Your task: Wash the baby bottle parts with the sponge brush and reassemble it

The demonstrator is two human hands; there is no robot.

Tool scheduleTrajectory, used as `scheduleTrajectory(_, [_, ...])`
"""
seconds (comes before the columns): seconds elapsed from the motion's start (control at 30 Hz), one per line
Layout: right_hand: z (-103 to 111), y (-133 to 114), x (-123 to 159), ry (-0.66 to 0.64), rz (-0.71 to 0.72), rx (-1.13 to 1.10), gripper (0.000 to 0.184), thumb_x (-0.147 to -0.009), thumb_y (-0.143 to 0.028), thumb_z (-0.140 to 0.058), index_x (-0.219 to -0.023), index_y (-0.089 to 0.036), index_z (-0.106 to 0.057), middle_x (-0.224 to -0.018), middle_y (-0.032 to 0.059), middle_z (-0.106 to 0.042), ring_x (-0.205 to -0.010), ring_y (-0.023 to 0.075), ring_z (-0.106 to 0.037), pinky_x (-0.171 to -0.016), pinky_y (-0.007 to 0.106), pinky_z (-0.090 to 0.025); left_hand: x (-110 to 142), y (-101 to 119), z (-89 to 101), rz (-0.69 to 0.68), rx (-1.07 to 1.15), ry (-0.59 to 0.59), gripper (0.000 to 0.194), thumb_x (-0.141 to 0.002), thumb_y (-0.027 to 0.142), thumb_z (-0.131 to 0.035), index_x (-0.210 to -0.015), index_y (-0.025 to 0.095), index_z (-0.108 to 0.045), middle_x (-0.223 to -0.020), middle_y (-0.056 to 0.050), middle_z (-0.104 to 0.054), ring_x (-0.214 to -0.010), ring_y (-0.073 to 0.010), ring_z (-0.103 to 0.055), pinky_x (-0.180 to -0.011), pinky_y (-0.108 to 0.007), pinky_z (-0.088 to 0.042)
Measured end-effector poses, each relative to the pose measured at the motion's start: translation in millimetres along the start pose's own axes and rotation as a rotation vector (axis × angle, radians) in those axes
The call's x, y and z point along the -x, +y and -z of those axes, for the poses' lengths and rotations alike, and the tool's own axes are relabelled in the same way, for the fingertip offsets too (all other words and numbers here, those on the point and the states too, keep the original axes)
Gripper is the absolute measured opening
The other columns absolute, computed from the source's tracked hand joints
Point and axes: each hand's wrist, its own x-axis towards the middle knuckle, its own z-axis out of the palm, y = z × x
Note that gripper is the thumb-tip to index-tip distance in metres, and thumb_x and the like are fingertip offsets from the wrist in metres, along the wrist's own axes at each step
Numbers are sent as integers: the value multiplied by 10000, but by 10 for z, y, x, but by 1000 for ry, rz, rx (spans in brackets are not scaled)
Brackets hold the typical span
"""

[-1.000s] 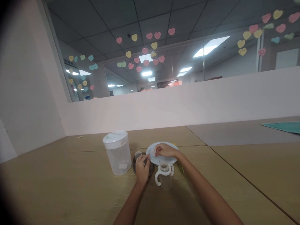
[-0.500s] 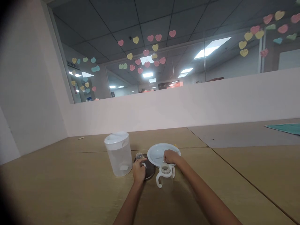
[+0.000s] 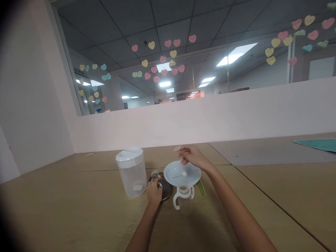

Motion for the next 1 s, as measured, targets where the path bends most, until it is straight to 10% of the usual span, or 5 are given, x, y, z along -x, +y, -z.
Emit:
scheduleTrajectory(0.2, [32,-135,190,-317,-25,149,215,-828,-345,-455,-875,-157,-548,-766,23,-613,-585,97,-586,-548,231,-497,1,54,37,-26,-12,20,379,-718,42,-415,-963,206,-654,-983,-83,-627,-977,-225,-536,-853,-334,-386])
scheduleTrajectory(0.6, [-102,26,122,-403,-73,331,480,-689,-131,-491,-1158,-196,-413,-676,-39,-601,-525,97,-566,-487,200,-461,9,124,121,-161,192,226,275,-832,170,-375,-958,221,-614,-971,-51,-609,-943,-199,-547,-857,-332,-406])
scheduleTrajectory(0.8, [-147,-11,144,-500,-208,622,342,-598,-170,-597,-939,-179,-583,-752,1,-589,-487,95,-538,-411,189,-399,51,187,119,-268,348,301,281,-896,263,-339,-931,213,-614,-937,-53,-590,-922,-184,-535,-843,-320,-417])
scheduleTrajectory(1.0, [-210,-50,154,-470,-94,655,639,-547,-337,-718,-1145,-215,-529,-957,43,-625,-817,184,-596,-669,247,-450,160,232,145,-497,324,353,248,-888,192,-373,-985,211,-600,-955,-62,-581,-930,-166,-529,-855,-311,-426])
